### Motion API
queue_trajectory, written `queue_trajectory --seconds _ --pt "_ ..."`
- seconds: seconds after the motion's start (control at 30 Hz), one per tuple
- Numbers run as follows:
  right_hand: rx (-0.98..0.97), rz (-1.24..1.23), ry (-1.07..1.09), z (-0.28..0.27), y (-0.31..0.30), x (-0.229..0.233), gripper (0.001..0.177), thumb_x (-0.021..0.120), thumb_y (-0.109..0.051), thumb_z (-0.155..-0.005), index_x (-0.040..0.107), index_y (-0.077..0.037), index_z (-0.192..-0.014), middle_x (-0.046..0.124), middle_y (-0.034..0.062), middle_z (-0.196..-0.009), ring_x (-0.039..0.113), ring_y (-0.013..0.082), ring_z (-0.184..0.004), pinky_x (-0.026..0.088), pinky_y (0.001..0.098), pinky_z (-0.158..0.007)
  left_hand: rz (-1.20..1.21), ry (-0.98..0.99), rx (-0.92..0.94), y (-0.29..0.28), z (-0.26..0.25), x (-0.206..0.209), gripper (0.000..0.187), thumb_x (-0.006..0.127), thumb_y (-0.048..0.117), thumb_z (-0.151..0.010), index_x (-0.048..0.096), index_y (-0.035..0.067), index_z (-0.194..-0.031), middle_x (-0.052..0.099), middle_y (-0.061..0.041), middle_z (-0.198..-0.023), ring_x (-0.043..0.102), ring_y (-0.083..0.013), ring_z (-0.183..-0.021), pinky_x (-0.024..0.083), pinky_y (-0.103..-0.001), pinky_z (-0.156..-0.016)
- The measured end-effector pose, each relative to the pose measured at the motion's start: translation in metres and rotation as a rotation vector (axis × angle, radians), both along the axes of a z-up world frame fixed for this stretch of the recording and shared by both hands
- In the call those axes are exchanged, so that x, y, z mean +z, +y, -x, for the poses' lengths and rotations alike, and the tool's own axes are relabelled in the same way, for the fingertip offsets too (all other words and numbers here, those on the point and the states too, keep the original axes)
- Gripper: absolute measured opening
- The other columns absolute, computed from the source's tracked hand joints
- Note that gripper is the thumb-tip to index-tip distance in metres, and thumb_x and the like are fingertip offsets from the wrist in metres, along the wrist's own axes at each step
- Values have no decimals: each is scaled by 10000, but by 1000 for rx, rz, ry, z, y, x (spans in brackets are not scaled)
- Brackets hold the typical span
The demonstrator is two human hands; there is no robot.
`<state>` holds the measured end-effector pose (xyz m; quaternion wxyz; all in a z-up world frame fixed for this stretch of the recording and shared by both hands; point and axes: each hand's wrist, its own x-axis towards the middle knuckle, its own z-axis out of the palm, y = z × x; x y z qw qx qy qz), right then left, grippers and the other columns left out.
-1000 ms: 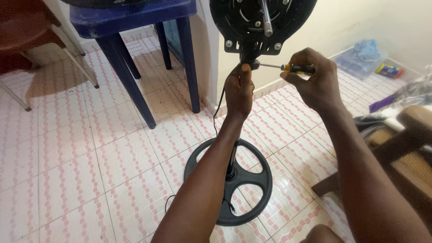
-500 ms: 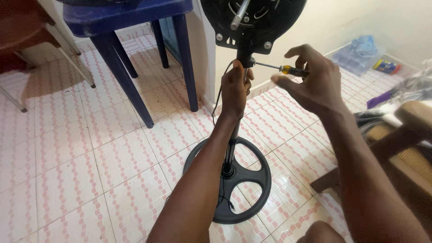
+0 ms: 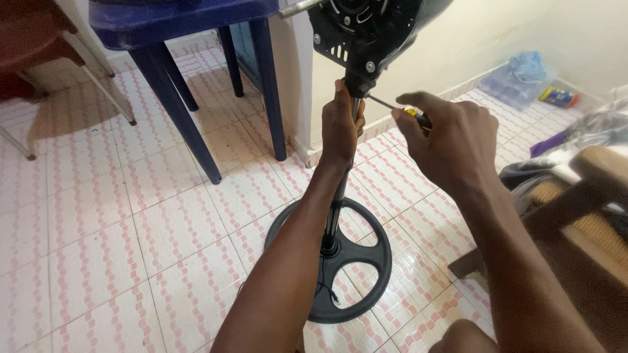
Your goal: The person reassembles a standing electric fan by attaching the front grille, aligning the motor housing, and securing components with a screwdriver. The fan is placed on a tiled floor next to a blue plastic stool.
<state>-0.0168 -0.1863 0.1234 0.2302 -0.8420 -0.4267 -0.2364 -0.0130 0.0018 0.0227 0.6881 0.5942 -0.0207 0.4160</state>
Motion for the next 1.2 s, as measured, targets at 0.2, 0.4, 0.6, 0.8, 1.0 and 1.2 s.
queue_trajectory --seconds 0.2,0.4,0.6,0.8,1.0,1.2 --pt "212 -40 33 28 4 21 374 675 -252 -976 682 -67 -1302 741 122 -853 674 140 -649 543 279 -500 5 -28 31 -3 3 -3 734 277 813 -944 497 141 -745 389 62 -568 345 -28 -444 251 -217 -379" --pt "-58 144 115 59 14 14 363 648 -157 -1007 662 -138 -1369 734 142 -872 679 247 -609 538 367 -519 -72 -55 63 -4 1 -10 652 446 765 -971 426 158 -735 378 66 -615 360 -26 -513 285 -229 -443" --pt "-27 -27 125 74 29 10 443 714 -144 -824 644 -14 -1243 725 214 -889 716 286 -675 575 389 -505 -5 -82 51 -4 0 -10 655 452 757 -966 413 158 -706 356 72 -600 332 -28 -506 242 -233 -440" --pt "-176 21 242 84 30 -1 274 625 -194 -1005 645 -16 -1213 716 203 -755 706 355 -614 534 490 -574 26 -109 18 -5 -1 -9 648 484 716 -996 394 150 -695 328 68 -600 303 -37 -523 220 -248 -466" --pt "60 -309 912 67 34 5 332 462 -204 -1046 633 -15 -1259 685 126 -646 489 165 -415 384 313 -382 -9 -95 96 0 -3 -12 667 447 781 -936 432 168 -675 372 74 -561 376 -32 -484 302 -245 -435" --pt "415 -694 1615 47 17 13 402 456 -222 -1044 617 46 -1298 606 63 -712 427 31 -418 357 175 -347 7 -118 94 -2 -2 -11 685 500 771 -965 388 154 -689 343 79 -630 324 -41 -554 249 -255 -479"
